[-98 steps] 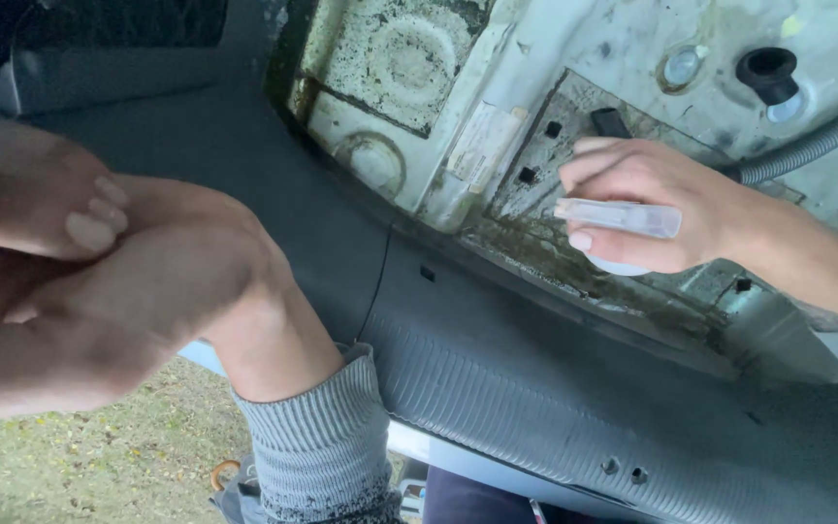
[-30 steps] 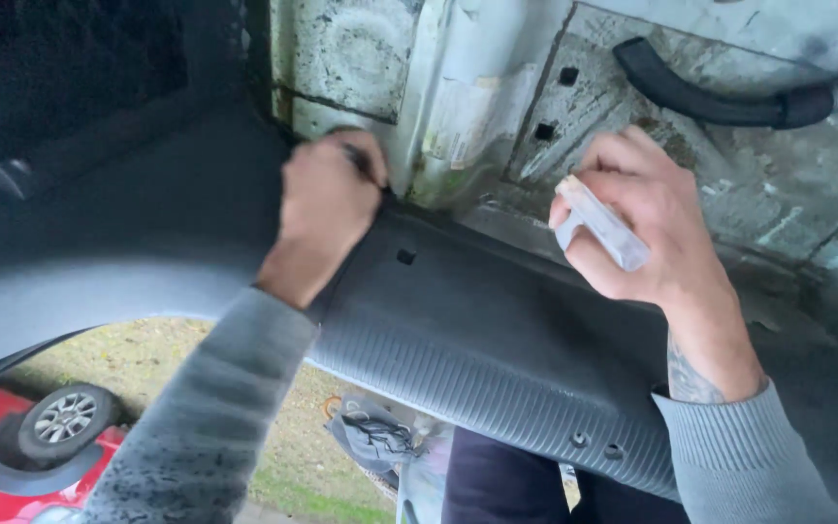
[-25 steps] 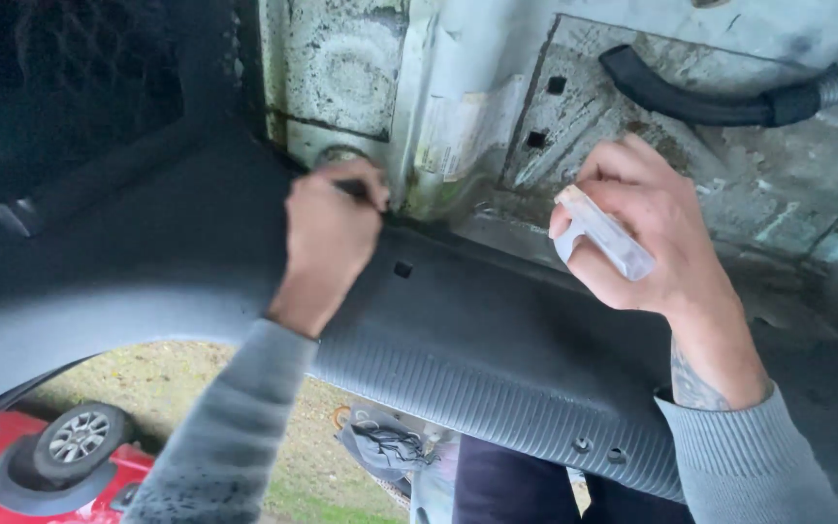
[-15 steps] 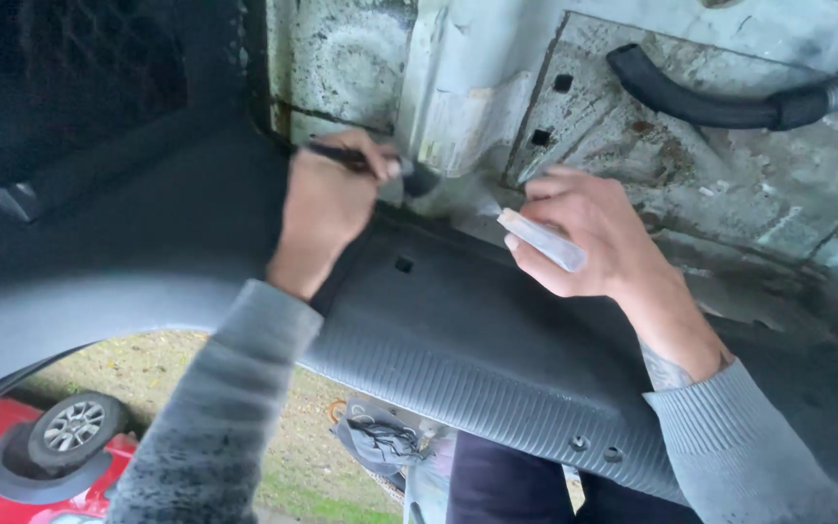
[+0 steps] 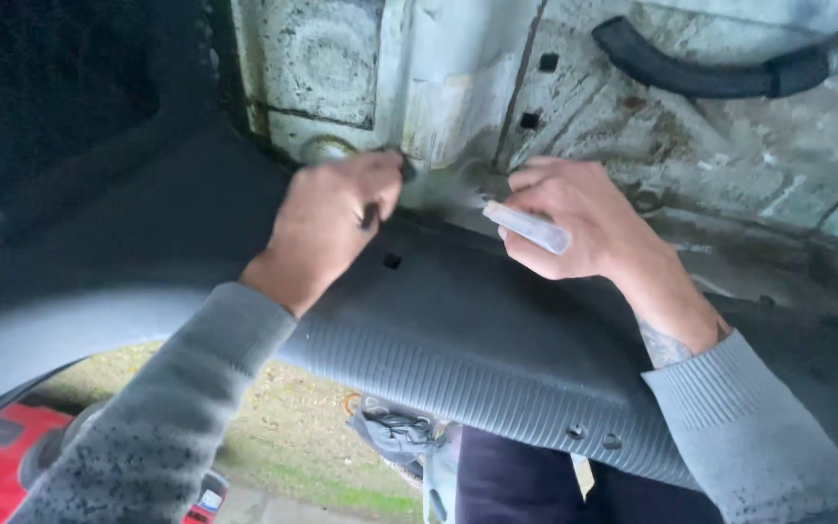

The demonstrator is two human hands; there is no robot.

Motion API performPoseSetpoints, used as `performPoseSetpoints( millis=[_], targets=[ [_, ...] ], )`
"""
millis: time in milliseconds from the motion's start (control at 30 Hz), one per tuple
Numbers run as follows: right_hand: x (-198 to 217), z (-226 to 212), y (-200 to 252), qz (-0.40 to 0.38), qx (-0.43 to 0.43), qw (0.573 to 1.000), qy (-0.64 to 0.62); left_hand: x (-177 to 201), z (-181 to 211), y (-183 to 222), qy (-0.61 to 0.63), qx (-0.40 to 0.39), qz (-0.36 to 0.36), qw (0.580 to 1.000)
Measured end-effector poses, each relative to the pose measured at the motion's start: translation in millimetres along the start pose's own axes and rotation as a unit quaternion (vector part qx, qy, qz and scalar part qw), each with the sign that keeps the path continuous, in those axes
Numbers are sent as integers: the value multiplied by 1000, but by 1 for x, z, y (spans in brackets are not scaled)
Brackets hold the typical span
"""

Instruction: Cleaning the spare tire compartment inside a car trunk using a vacuum and brush.

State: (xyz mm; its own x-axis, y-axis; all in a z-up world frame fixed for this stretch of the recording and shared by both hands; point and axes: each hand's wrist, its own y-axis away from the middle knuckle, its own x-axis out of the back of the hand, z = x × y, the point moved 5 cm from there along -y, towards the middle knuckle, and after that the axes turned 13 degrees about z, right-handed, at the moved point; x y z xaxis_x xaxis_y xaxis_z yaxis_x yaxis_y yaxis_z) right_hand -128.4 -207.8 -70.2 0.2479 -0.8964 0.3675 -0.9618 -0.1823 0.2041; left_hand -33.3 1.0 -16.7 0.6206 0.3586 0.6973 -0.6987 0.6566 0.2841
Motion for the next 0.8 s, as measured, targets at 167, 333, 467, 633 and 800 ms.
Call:
performPoseSetpoints(
  millis=[167, 333, 467, 633, 800],
  targets=[
    [-1, 8, -3, 3, 21, 1000, 22, -24, 1, -7, -169, -130, -151, 965],
    [-2, 9, -10, -66, -24, 995, 67, -37, 8, -15, -216, -121, -239, 939],
    [-3, 9, -7, -89, -52, 989, 102, -33, 4, -12, -162, -63, -263, 949],
    [-5, 10, -3, -54, -44, 996, 64, -31, 9, -8, -155, -147, -291, 933],
    [-3, 10, -4, -49, -47, 997, 42, -30, 8, -7, -179, -171, -297, 922]
  ],
)
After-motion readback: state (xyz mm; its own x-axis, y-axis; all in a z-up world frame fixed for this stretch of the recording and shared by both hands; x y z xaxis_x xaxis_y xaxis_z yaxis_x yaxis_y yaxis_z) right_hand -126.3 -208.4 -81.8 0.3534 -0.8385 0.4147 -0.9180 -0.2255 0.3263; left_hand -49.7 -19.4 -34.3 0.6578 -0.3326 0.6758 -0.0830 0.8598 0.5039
